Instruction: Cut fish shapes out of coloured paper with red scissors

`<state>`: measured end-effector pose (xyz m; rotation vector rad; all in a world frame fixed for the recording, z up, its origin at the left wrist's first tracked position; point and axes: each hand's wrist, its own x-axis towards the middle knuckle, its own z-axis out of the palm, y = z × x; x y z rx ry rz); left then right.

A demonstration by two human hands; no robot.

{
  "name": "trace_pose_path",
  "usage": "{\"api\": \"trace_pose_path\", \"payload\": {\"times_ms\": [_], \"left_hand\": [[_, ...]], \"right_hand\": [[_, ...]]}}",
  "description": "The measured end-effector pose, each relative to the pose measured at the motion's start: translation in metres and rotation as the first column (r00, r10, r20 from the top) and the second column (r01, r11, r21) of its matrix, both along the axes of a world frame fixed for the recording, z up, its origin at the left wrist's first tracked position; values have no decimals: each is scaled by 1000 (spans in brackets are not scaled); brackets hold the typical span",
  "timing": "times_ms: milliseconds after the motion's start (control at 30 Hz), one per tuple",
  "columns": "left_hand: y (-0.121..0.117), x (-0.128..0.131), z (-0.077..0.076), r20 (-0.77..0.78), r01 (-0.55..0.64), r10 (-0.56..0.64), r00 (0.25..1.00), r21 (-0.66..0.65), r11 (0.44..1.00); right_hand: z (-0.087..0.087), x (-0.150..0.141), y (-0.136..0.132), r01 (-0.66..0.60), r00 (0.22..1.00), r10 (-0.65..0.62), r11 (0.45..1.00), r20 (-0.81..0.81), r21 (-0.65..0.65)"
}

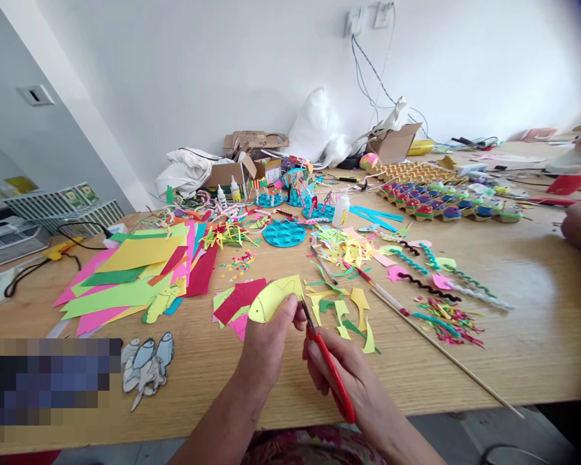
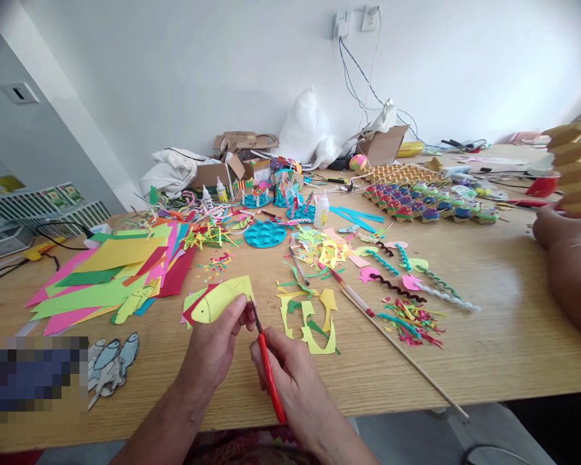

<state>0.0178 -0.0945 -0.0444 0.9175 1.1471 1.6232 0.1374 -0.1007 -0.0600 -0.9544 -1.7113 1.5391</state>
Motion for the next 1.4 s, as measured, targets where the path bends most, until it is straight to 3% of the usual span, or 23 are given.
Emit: {"api": "trace_pose_path", "payload": {"times_ms": [667, 1400], "left_hand": [[0, 1, 1, 14, 8, -8, 1000, -41, 999], [-3, -9, 6, 44, 173, -171, 984, -72, 982]], "right_hand": [[-3, 4, 2, -1, 1000, 1, 999, 7, -37], [-5, 14, 1, -26, 996, 26, 1000, 88, -1]]}}
